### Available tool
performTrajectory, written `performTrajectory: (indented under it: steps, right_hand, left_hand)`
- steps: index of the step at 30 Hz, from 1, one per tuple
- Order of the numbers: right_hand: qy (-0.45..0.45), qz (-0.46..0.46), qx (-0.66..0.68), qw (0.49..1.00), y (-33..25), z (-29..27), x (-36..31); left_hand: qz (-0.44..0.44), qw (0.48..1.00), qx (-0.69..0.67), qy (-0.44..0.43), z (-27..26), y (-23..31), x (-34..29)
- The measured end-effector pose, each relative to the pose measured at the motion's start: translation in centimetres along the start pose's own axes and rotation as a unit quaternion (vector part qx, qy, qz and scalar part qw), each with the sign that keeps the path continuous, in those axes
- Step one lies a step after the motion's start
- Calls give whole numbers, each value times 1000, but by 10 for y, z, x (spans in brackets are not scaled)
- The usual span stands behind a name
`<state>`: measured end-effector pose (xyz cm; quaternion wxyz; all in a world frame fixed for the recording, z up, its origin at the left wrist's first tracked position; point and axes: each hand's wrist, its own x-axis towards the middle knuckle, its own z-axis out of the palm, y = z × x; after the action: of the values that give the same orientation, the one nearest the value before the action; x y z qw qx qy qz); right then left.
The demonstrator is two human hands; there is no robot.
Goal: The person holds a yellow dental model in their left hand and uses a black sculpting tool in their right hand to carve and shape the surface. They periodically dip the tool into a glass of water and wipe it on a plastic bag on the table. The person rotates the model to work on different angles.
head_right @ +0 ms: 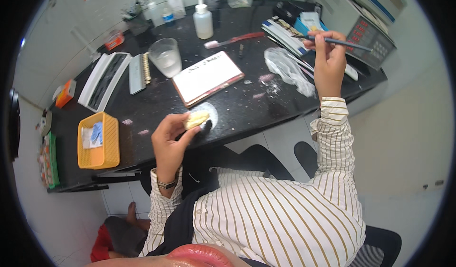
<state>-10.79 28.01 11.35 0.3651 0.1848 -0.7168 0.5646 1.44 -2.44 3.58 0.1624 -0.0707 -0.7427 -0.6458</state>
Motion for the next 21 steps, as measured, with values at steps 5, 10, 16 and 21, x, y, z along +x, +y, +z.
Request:
performTrajectory:
  steps: [5,10,16,21]
  right_hand:
    - [42,166,34,985,48,-50,-44]
    - [-17,220,99,970,69,-46,-44]
    - [-121,228,139,956,77,-30,-36]
    - [-170,211,147,951,82,-28,-42]
  left_hand:
    - [-42,999,-7,1,2,1,1]
    - [-57,998,-11,17,2,-1,0]
    - [-56,998,-3,39,5,0,0]
    - [-66,997,0,49,11,2,1]
